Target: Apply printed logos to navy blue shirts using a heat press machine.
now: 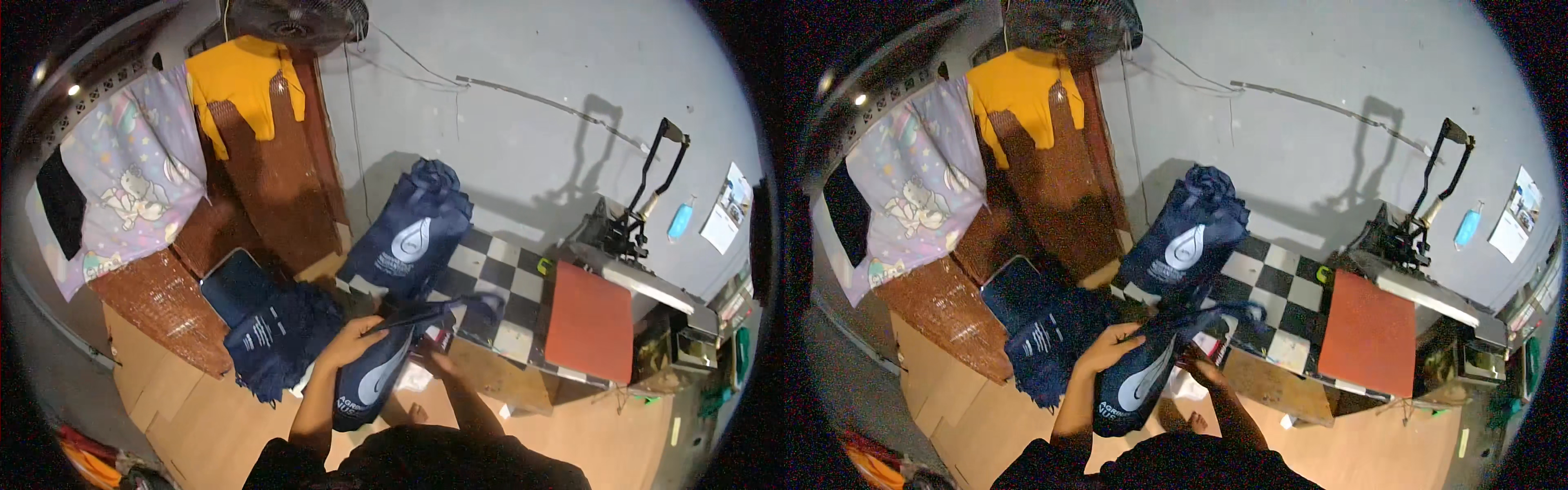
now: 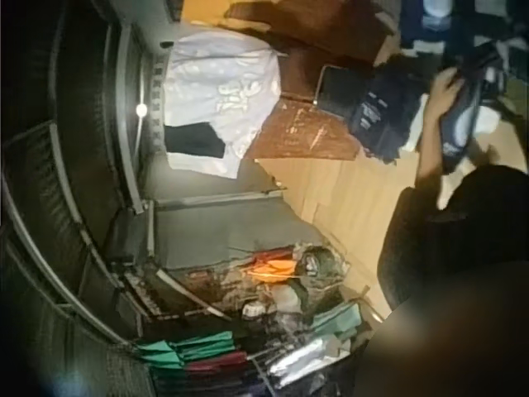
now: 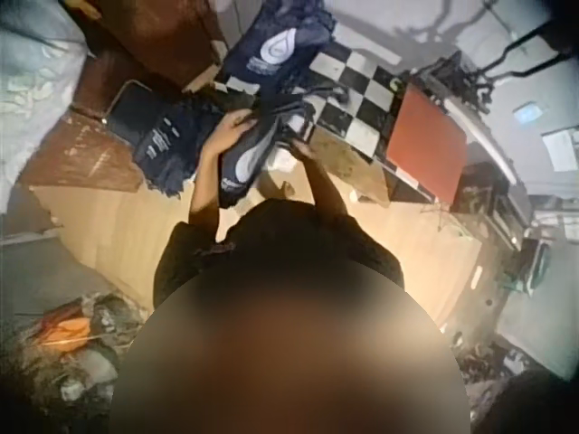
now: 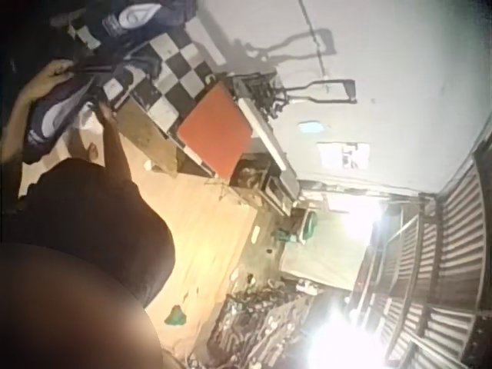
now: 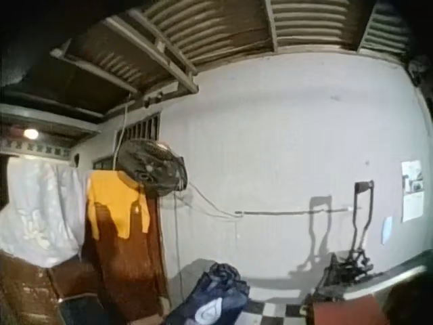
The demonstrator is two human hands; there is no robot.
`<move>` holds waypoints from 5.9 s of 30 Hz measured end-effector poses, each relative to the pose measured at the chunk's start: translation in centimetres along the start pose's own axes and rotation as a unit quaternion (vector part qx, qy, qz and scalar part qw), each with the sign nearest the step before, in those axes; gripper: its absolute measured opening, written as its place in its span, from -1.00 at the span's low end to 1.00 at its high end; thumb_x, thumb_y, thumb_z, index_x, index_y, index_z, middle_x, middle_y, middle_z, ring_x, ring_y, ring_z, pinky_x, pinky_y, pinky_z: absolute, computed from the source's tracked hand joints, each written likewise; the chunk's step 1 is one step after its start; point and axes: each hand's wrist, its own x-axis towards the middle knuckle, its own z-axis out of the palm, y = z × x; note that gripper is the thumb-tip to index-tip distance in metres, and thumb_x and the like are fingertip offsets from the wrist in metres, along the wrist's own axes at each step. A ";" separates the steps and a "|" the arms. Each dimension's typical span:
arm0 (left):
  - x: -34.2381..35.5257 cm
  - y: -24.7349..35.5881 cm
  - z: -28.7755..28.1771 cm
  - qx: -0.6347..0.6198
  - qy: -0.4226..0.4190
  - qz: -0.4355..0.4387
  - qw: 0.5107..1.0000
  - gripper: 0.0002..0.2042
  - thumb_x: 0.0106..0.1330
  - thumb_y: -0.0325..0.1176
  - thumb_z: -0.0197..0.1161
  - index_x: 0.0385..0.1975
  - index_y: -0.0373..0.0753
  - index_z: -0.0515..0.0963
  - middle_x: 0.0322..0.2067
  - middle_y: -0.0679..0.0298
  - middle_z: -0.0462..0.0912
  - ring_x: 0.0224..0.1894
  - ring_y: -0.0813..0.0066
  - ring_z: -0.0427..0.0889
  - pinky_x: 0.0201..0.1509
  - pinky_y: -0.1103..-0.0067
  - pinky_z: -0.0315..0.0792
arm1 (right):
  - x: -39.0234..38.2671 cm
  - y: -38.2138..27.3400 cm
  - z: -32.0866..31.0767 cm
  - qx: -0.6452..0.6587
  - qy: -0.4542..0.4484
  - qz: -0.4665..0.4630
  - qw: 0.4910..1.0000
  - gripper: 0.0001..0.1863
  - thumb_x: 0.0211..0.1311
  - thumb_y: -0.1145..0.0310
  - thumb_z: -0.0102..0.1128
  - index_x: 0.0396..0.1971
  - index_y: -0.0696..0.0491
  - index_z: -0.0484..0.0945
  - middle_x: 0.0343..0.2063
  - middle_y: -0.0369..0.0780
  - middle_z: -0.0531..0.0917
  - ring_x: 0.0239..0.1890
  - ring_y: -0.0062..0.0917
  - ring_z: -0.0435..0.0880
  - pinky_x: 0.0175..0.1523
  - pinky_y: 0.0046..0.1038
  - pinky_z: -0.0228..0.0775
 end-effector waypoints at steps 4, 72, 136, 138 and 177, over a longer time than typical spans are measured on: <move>7.7 0.8 -1.6 -0.072 0.103 -0.045 0.991 -0.82 0.29 -0.41 0.24 -0.20 -0.38 0.57 -0.34 0.34 0.62 -0.30 0.66 0.51 -0.20 0.65 0.41 | 5.6 -5.2 -3.4 0.007 0.040 -0.078 0.996 -0.74 0.24 0.37 0.22 -0.07 0.05 0.53 -0.19 -0.27 0.64 -0.14 -0.47 0.58 0.01 -0.31 0.38; 63.0 -24.7 -16.0 0.412 0.117 0.137 0.893 -0.41 0.18 -0.15 0.31 0.20 -0.23 0.37 0.22 -0.08 0.32 0.30 -0.13 0.22 0.35 0.12 0.11 | 50.2 -24.7 -7.2 -0.904 0.287 -0.007 0.317 -0.27 0.16 -0.20 0.04 0.29 -0.14 0.30 0.36 -0.11 0.13 0.34 -0.09 0.10 0.25 0.13 -0.02; -48.4 -57.8 -57.5 0.083 0.356 -0.355 0.860 -0.76 0.23 -0.25 0.31 -0.21 -0.24 0.55 -0.36 0.09 0.67 -0.38 0.26 0.67 -0.28 0.38 0.55 | 55.1 69.7 36.5 -0.915 -0.221 -0.196 0.273 -0.67 0.13 0.32 0.08 -0.08 -0.02 0.57 -0.30 -0.13 0.59 -0.22 -0.26 0.56 -0.16 -0.10 0.40; -48.1 -57.6 -59.1 0.126 0.364 -0.351 0.854 -0.76 0.22 -0.28 0.31 -0.20 -0.25 0.55 -0.33 0.10 0.67 -0.38 0.27 0.67 -0.27 0.38 0.55 | 54.8 69.5 38.2 -0.873 -0.249 -0.234 0.348 -0.74 0.13 0.33 0.07 -0.17 -0.02 0.59 -0.31 -0.12 0.62 -0.27 -0.25 0.59 -0.18 -0.16 0.42; 4.3 -19.7 -22.4 -0.017 0.006 0.044 0.999 -0.64 0.26 -0.39 0.23 0.05 -0.30 0.45 0.02 0.14 0.53 0.04 0.38 0.49 0.13 0.43 0.38 | 1.3 -0.3 25.2 -0.274 0.454 -0.437 0.727 -0.90 0.32 0.42 0.10 -0.36 0.12 0.47 -0.55 -0.43 0.40 -0.49 -0.74 0.29 -0.38 -0.61 0.15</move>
